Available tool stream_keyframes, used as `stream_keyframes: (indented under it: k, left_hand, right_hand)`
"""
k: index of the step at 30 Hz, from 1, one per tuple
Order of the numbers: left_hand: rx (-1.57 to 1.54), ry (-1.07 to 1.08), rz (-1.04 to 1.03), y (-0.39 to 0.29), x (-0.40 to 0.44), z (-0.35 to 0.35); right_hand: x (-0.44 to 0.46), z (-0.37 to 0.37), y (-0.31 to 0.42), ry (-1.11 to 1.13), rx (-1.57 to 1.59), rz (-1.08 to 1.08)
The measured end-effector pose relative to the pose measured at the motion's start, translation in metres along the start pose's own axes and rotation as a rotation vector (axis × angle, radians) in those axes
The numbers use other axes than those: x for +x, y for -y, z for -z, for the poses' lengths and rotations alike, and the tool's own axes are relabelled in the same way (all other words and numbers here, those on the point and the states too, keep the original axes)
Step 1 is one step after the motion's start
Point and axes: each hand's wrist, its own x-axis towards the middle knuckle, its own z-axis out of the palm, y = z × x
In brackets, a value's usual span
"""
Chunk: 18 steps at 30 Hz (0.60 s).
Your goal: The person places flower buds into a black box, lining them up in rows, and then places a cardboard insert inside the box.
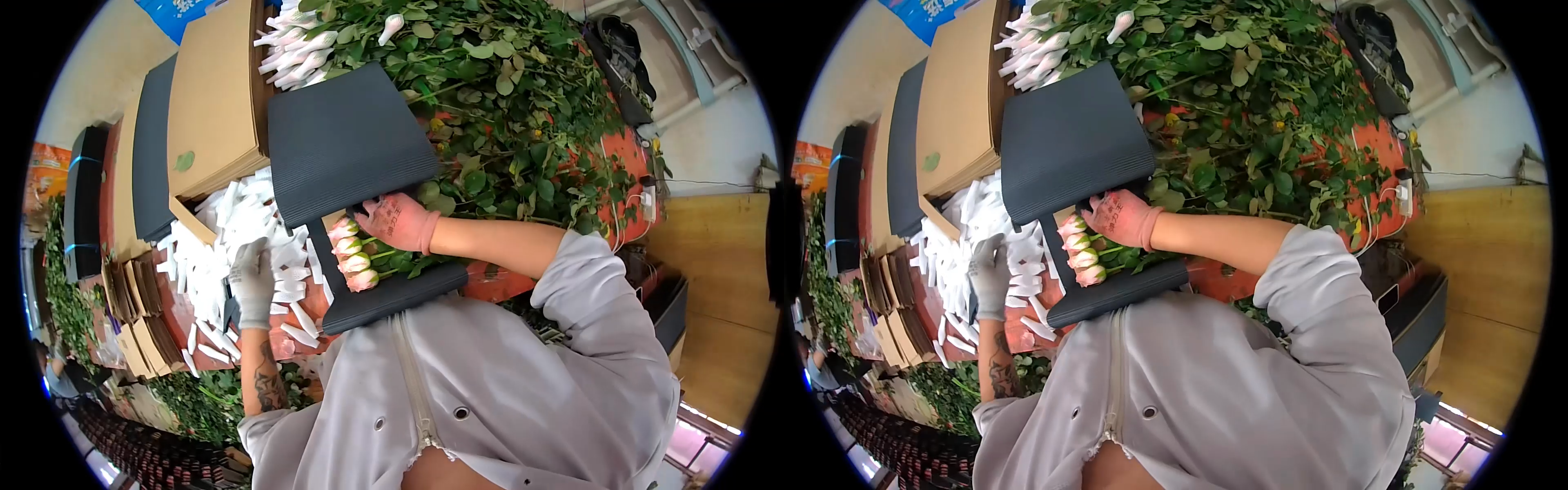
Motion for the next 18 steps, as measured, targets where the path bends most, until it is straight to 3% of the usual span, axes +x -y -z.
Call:
stream_keyframes:
  k: [2, 3, 4, 5, 6, 8, 11, 13, 15, 16, 18]
  left_hand:
    - [0.195, 0.120, 0.147, -0.028, -0.003, 0.030]
    - [0.062, 0.081, -0.014, -0.036, -0.005, 0.033]
    - [0.016, 0.245, 0.025, -0.042, -0.008, 0.032]
    - [-0.129, 0.301, -0.068, -0.073, 0.000, 0.030]
    - [-0.094, 0.272, -0.336, -0.086, 0.006, 0.017]
    - [-0.009, 0.258, -0.460, -0.112, 0.016, -0.003]
    - [0.153, 0.559, -0.301, -0.100, 0.020, -0.021]
    - [0.161, 0.555, -0.310, -0.103, 0.023, -0.017]
    - [0.171, 0.560, -0.309, -0.101, 0.021, -0.019]
    - [0.178, 0.559, -0.312, -0.098, 0.017, -0.021]
    - [0.154, 0.531, -0.319, -0.097, 0.016, -0.025]
  right_hand:
    - [0.002, -0.013, 0.001, -0.191, -0.019, 0.064]
    - [0.003, -0.004, 0.005, 0.043, -0.097, 0.066]
    - [0.002, -0.009, 0.002, -0.134, -0.120, 0.106]
    - [0.004, -0.013, 0.005, -0.156, -0.137, 0.113]
    - [0.008, -0.017, 0.008, -0.167, -0.146, 0.112]
    - [0.007, -0.016, 0.007, -0.172, -0.172, 0.112]
    - [-0.008, 0.052, -0.005, -0.054, -0.146, 0.124]
    - [-0.014, 0.111, -0.037, -0.210, 0.305, 0.019]
    - [-0.005, 0.110, -0.098, -0.485, 0.226, -0.099]
    - [-0.001, 0.129, -0.125, -0.324, 0.286, -0.324]
    - [0.018, 0.109, -0.187, -0.291, 0.200, -0.414]
